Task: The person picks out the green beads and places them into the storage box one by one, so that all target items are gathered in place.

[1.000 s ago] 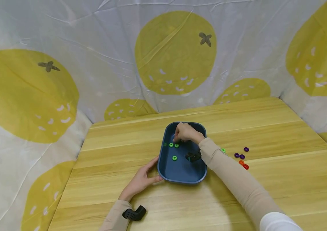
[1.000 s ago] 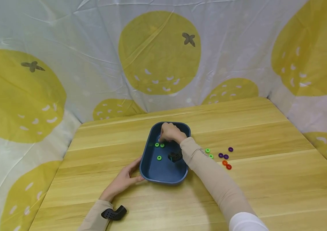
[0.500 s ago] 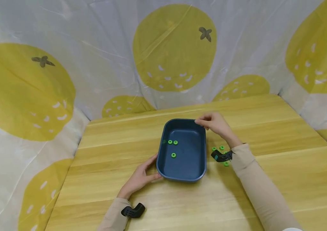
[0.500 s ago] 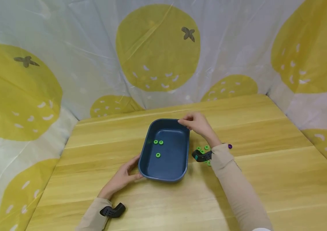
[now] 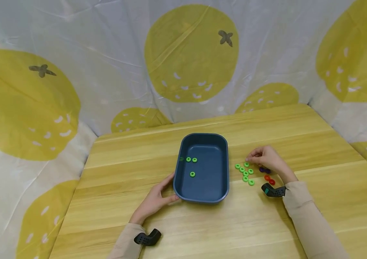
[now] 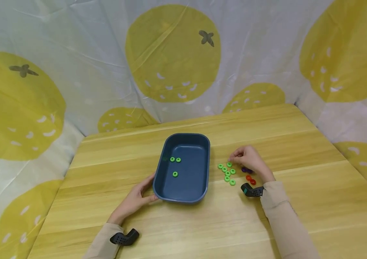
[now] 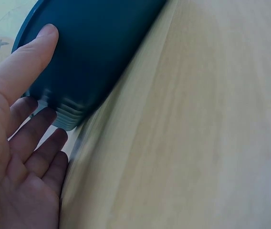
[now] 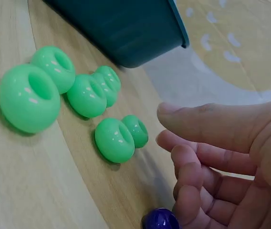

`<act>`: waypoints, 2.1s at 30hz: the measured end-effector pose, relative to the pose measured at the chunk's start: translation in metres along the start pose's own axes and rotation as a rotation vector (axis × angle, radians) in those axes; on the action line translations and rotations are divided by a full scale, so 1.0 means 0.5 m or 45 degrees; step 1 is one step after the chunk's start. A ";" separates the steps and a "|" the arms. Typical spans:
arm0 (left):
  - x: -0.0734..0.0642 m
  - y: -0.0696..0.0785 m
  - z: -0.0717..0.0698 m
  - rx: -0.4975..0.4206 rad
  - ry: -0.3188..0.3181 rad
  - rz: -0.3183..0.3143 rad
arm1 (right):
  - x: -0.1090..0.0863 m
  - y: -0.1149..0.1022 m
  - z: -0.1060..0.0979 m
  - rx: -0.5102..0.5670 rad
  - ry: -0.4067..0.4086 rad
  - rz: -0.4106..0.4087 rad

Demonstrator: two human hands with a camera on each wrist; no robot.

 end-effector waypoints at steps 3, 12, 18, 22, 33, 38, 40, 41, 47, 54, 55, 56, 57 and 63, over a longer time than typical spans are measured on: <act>-0.001 -0.001 -0.001 0.001 0.007 0.008 | 0.002 0.003 0.002 -0.028 -0.034 -0.016; -0.005 0.001 -0.001 0.001 0.011 -0.014 | 0.004 0.003 0.009 -0.089 -0.053 -0.021; -0.002 0.004 -0.002 0.009 0.015 0.001 | 0.004 0.000 0.009 -0.100 -0.034 -0.007; -0.003 0.002 0.000 0.021 0.008 -0.004 | 0.004 0.005 0.009 -0.103 -0.016 0.008; -0.008 0.000 0.004 0.000 -0.001 -0.027 | 0.002 0.009 0.016 -0.051 -0.002 0.049; -0.007 0.000 0.005 0.008 -0.004 -0.026 | -0.003 0.010 0.016 -0.046 0.007 0.062; -0.006 -0.001 0.005 0.010 -0.001 -0.025 | -0.002 0.010 0.016 -0.051 0.015 0.068; -0.006 -0.001 0.005 0.013 0.002 -0.026 | -0.001 0.010 0.016 -0.055 0.021 0.072; -0.004 0.000 0.002 0.018 0.015 -0.027 | 0.005 0.011 0.015 -0.036 0.091 0.105; -0.003 0.003 0.004 0.037 0.010 -0.021 | 0.012 0.019 0.009 0.103 0.171 0.175; -0.002 0.003 0.004 0.043 0.010 -0.020 | 0.013 0.019 0.008 0.129 0.182 0.193; -0.001 0.004 0.005 0.046 0.009 -0.019 | 0.014 0.019 0.006 0.148 0.187 0.209; -0.001 0.003 0.005 0.049 0.008 -0.019 | 0.016 0.018 0.005 0.165 0.191 0.228; -0.003 0.000 0.006 0.049 0.000 -0.031 | 0.042 -0.030 0.011 0.190 0.186 0.217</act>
Point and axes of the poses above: each hand's wrist, its own x-axis towards the middle knuckle, its own z-axis out of the palm, y = z × x, the point moved 2 cm from there along x, towards the middle knuckle, and after that the axes turned 14 degrees about x, right-handed, at the moved point
